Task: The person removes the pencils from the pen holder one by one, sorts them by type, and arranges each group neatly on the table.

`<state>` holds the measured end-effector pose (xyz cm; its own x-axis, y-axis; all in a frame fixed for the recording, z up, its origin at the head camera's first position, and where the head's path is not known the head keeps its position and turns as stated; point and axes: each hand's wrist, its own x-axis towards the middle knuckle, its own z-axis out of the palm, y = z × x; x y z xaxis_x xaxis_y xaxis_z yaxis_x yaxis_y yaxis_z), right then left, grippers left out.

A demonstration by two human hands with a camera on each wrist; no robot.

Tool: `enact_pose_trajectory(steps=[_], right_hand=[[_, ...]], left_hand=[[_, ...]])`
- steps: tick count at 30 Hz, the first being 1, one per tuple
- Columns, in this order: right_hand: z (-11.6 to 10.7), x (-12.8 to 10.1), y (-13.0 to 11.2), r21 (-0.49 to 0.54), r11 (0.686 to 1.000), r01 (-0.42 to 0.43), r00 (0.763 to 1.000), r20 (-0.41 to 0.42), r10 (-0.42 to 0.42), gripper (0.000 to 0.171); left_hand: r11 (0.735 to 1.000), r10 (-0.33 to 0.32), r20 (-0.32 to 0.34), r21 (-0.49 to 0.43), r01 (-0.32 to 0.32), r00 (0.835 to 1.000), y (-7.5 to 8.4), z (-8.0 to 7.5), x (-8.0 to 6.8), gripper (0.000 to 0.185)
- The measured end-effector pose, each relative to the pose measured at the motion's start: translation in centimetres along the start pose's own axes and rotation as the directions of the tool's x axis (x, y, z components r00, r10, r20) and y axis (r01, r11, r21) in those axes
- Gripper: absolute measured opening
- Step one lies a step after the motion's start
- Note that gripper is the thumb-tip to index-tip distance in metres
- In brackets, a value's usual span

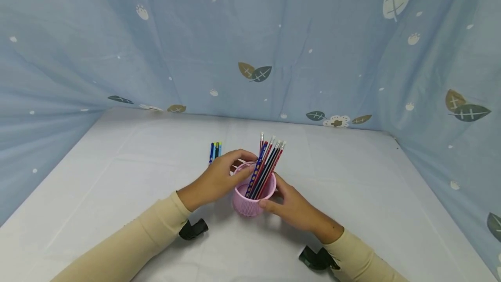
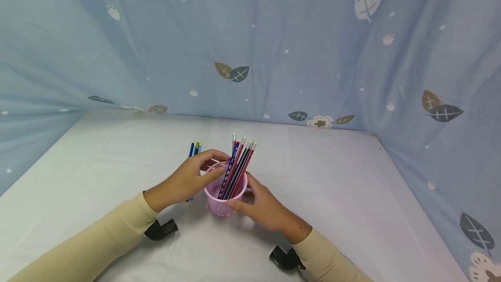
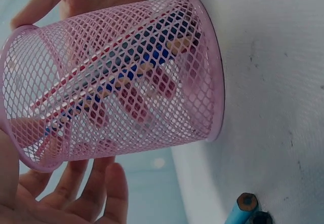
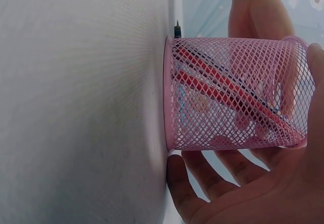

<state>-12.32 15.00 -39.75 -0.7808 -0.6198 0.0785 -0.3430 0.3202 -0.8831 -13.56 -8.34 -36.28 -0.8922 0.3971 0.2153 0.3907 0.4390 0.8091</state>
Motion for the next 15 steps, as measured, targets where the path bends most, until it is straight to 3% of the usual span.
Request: enact_pose_trajectory(steps=[9,15], right_hand=[[0.03,-0.03,0.28,0.004,1.000,-0.015,1.000,0.009,0.015,0.073],[0.04,-0.01,0.36,0.012,1.000,-0.003,1.000,0.009,0.003,0.072]], left_hand=[[0.997,-0.063,0.049,-0.036,0.065,0.997,0.01,0.16,-0.10,0.032],[0.998,-0.028,0.034,-0.054,0.030,0.999,0.08,0.16,-0.21,0.033]])
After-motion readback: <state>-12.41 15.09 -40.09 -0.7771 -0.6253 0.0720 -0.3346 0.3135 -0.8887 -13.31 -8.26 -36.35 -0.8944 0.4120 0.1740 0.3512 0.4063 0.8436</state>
